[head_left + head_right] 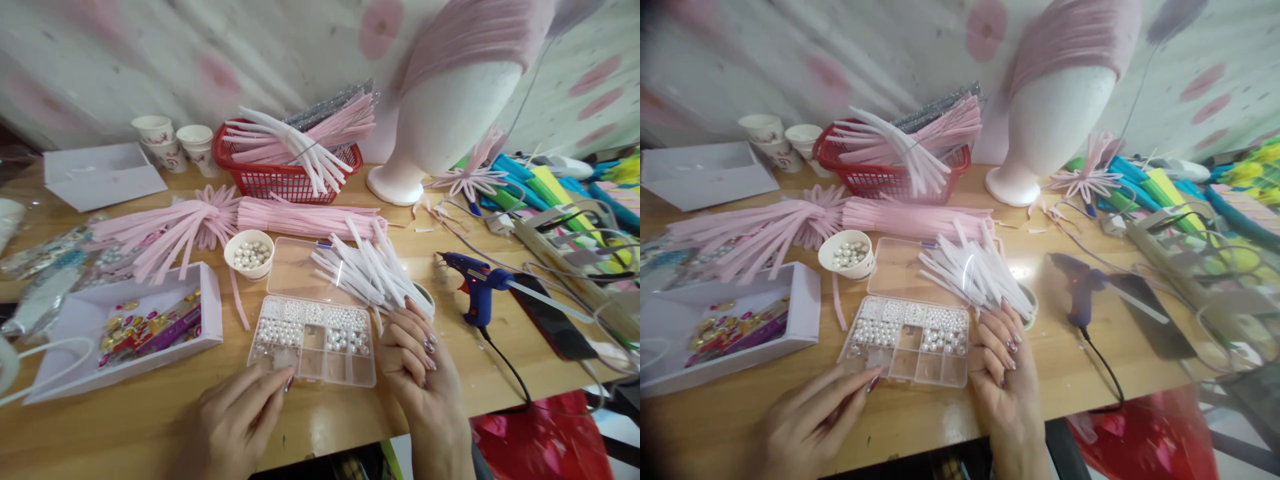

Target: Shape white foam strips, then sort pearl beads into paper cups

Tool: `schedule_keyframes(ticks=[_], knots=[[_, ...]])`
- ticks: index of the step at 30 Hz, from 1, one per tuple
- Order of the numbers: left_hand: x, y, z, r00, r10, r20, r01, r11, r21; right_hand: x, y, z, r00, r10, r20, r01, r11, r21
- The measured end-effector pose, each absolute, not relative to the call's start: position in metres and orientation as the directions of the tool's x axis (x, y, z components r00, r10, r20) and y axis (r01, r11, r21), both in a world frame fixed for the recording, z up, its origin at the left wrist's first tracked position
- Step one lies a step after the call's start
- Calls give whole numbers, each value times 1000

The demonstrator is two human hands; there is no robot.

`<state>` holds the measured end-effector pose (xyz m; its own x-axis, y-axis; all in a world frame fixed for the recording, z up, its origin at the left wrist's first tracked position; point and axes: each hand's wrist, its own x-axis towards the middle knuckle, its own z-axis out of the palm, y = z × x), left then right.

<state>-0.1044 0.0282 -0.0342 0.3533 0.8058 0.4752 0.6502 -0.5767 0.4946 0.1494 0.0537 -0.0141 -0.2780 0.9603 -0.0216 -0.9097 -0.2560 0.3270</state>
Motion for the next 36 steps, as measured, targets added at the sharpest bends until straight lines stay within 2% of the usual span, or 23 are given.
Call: schedule_keyframes(ticks=[7,13,17,21,27,32,36], knots=[[-104,30,-35,377,781,498,642,-608,467,149,55,-15,-278,959,-49,-939,-260,225],[-104,31,-33,368,792,486,652,-593,472,146,55,-14,-266,959,-98,-945,-239,224],[-104,30,-31,362,800,479,645,-585,491,144,58,-9,-228,950,-215,-973,-217,72],[-104,30,-28,366,793,487,636,-595,491,140,64,2,-244,902,-356,-955,-287,-74],[-100,35,-21,398,751,526,621,-643,448,124,66,13,-181,901,-395,-943,-273,-192],[-93,32,-20,403,748,527,593,-652,472,118,64,11,-226,894,-388,-932,-314,-181],[-90,27,-21,420,760,496,573,-646,505,119,64,4,-349,863,-365,-925,-379,-13]])
